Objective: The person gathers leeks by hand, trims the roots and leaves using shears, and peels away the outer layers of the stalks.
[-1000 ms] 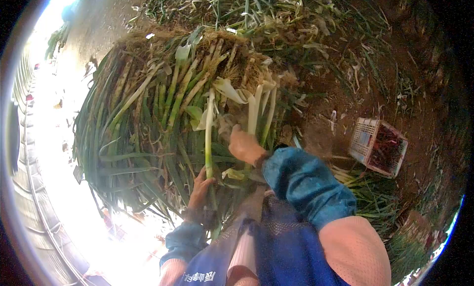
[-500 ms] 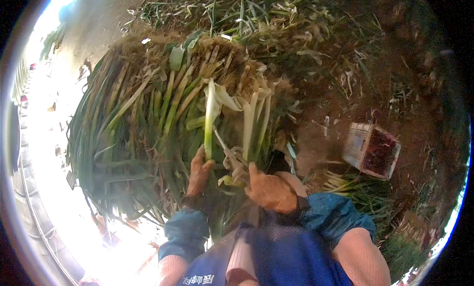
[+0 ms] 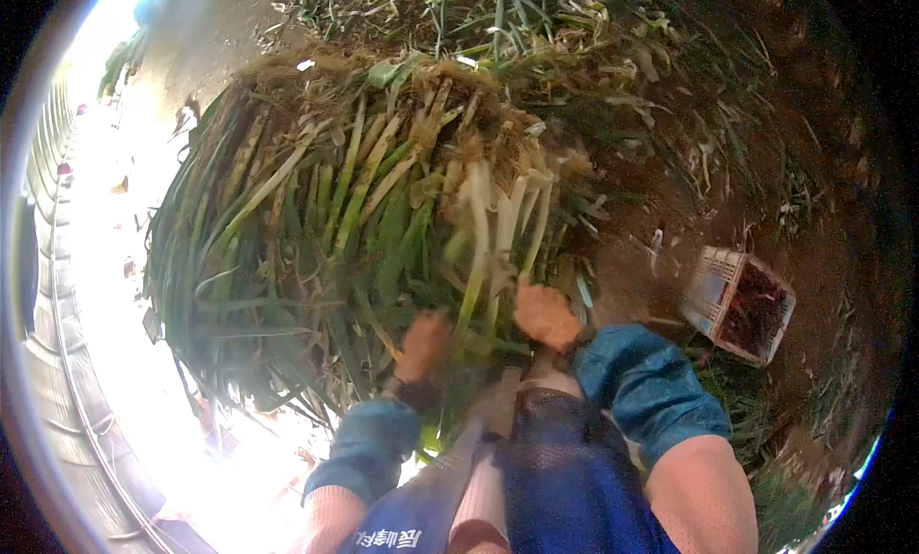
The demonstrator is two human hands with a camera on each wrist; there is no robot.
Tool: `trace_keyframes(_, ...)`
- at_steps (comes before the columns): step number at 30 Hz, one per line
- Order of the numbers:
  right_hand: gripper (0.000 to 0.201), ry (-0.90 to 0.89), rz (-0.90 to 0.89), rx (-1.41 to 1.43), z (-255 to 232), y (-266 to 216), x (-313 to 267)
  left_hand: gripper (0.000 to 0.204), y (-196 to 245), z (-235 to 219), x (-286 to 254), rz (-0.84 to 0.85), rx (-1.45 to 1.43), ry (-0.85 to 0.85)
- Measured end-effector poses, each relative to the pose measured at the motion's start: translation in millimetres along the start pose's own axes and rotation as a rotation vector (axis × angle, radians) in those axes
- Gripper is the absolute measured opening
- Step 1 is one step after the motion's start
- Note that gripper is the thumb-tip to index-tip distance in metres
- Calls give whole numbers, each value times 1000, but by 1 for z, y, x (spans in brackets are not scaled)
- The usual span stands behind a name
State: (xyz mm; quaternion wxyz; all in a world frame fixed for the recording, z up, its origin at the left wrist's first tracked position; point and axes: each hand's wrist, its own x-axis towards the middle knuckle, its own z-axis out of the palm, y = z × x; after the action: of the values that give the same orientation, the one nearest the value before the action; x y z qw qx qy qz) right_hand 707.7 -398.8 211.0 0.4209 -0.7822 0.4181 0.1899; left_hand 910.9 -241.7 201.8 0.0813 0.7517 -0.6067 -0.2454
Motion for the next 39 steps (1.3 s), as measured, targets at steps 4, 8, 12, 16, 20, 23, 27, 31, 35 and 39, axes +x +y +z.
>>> trace_keyframes(4, 67, 241, -172, -87, 4, 9, -7, 27, -62, -76, 98, -129, 306, 420)
trace_keyframes(8, 70, 62, -71, -15, -4, -21, -15, 27, -123, -88, 126, -213, 606, 351)
trace_keyframes(12, 71, 29, -84, 121, -1, -41, -27, 24, -139, -54, 126, -699, 423, -21)
trace_keyframes(16, 65, 4, -143, 181, 3, -55, -39, 32, -100, -69, 98, -645, 235, -27)
trace_keyframes(20, 50, -14, -155, 239, -17, -80, -70, 39, -41, -92, 68, -485, 74, -77)
trace_keyframes(23, 42, -52, -181, 241, -18, -92, -86, 40, -8, -81, 58, -523, 47, -55)
trace_keyframes(27, 43, -48, -199, 167, -10, -90, -73, 42, -3, -66, 50, -556, -81, 60)
trace_keyframes(31, 40, 94, -236, 143, -13, -91, -55, 46, -9, -56, 39, -548, -105, 48)
trace_keyframes(35, 51, 129, -277, 117, 2, -93, -47, 44, 4, -72, 18, -594, -201, -28)
trace_keyframes(39, 59, 97, -236, 174, -7, -105, -9, 48, -6, -59, -11, -537, -337, 38)
